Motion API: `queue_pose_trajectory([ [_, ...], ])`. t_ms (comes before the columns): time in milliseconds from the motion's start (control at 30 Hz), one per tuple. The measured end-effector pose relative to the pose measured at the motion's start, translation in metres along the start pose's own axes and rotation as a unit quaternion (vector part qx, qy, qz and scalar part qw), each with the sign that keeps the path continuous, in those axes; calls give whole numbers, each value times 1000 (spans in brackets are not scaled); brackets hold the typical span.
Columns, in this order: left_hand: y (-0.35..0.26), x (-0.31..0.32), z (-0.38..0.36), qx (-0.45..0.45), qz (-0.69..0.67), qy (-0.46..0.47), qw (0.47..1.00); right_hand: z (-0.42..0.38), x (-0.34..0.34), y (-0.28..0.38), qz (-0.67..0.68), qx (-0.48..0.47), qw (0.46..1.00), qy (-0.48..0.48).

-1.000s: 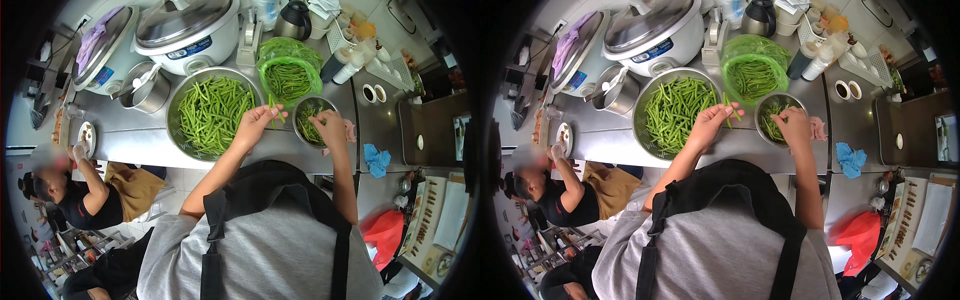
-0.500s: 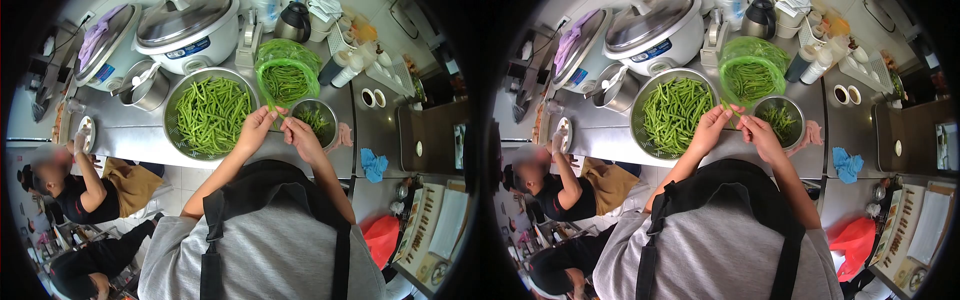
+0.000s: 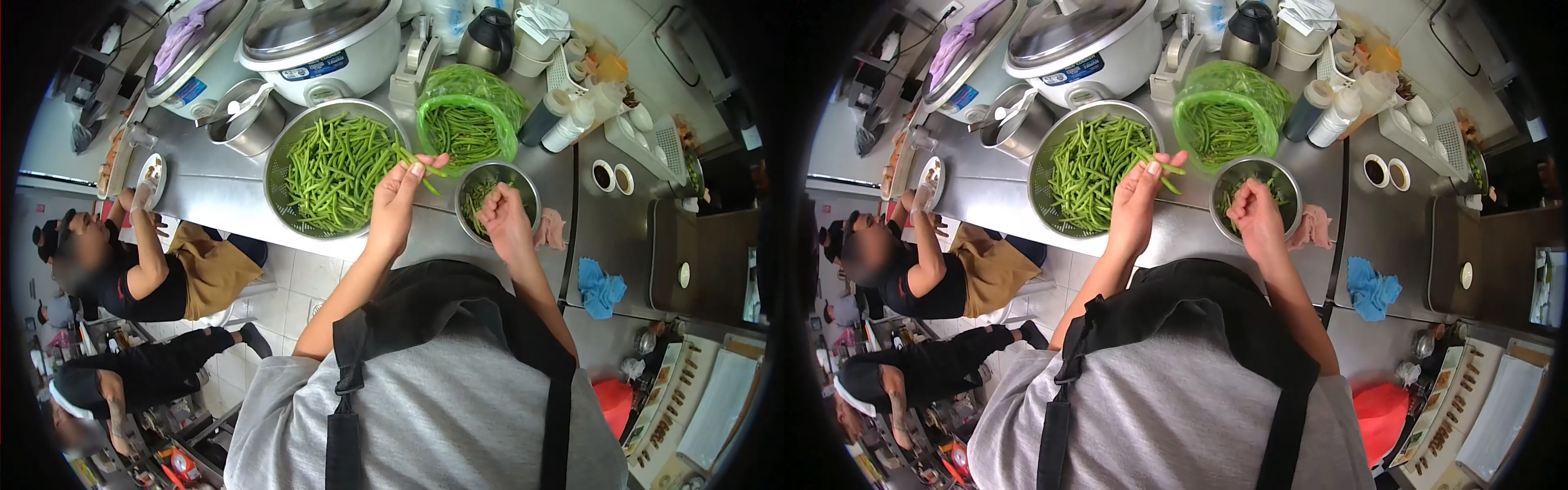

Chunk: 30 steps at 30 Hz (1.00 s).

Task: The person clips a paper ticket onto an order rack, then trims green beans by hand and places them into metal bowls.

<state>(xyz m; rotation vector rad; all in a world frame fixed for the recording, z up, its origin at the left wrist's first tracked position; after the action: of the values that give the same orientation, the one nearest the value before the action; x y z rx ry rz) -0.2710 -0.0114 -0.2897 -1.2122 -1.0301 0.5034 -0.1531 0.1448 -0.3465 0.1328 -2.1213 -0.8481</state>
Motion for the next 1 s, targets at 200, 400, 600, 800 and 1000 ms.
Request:
queue_pose_trajectory([
  [200,14,16,-3,-70,-18,36,997,-9,6,16,-219,-8,971,97],
  [400,27,21,0,-116,-45,74,989,-21,26,16,-265,34,947,178],
  [600,31,23,1,-59,-6,61,996,-17,21,-2,-76,120,980,137],
  [800,44,25,6,-180,-142,68,971,-18,25,-7,21,78,989,121],
  [1000,42,20,15,-299,-217,53,928,-7,17,-6,-172,-89,977,88],
])
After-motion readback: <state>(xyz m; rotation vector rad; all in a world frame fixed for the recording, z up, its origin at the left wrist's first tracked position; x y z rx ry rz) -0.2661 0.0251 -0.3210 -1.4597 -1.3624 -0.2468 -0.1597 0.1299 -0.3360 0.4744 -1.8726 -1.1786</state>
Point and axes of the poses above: each hand's wrist, its own z-axis towards the middle knuckle, its own x-axis out of the palm, y = z × x, the point moved 1 cm from there along z, towards the middle knuckle, and after that the axes turned 10 degrees about -y, right-handed, at the moved point
